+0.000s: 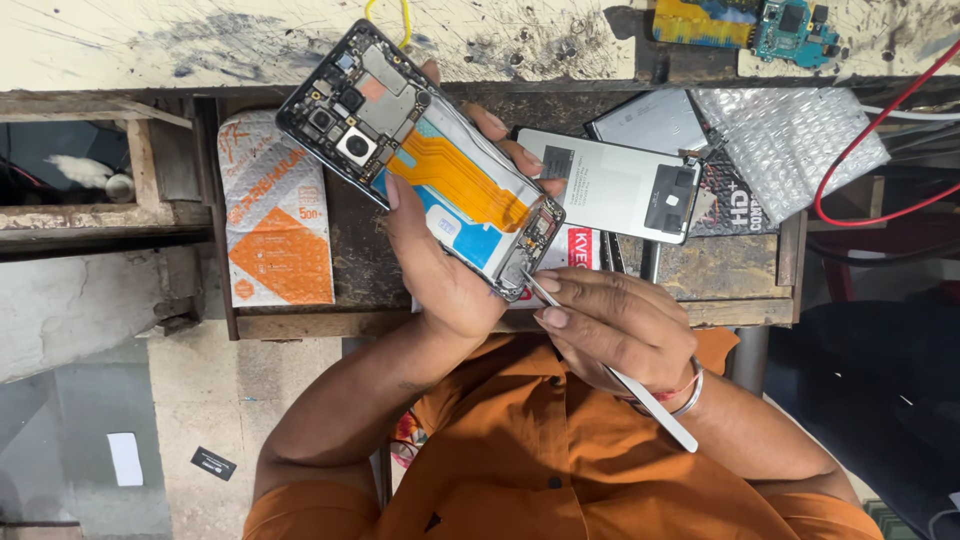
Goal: The person uses a screwdriver and tweezers to remove screws and pry open a smartphone, then compares it with a replacement screen. They manipulate internal components and connectors while holding the device.
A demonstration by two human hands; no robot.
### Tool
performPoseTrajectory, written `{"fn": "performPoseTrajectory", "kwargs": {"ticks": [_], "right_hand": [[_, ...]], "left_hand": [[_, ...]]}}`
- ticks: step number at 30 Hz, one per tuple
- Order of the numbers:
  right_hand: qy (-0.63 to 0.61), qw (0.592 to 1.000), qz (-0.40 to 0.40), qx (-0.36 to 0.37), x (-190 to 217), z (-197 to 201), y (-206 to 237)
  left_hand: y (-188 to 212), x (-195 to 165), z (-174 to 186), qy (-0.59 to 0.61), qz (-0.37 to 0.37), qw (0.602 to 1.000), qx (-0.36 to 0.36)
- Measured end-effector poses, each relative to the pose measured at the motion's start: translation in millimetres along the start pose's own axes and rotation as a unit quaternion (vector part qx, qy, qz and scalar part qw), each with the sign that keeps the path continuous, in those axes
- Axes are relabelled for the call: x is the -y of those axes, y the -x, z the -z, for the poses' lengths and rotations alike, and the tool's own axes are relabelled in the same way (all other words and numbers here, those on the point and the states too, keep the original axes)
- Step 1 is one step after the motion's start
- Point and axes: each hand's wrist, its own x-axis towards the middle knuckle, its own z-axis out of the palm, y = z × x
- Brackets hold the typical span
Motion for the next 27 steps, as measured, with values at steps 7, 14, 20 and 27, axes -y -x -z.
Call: {"fn": "performPoseTrajectory", "kwargs": {"ticks": [7, 14, 20, 27], "right_hand": [[0.000, 1.000, -0.015, 0.018, -1, 3, -3], [0.009, 1.000, -0.011, 0.027, -1, 3, -3], [-0.114, 0.984, -0.095, -0.099, -8, -16, 18], [-0.229, 0.928, -0.225, -0.187, -5, -13, 34]], "left_hand": [[-4, 5, 9, 0.032, 0.011, 0.999, 0.006], [-5, 8, 15, 0.079, 0.042, 0.996, 0.016], [-5, 7, 18, 0.062, 0.035, 0.997, 0.026], [-5, 4, 21, 0.071, 0.045, 0.996, 0.027]]}}
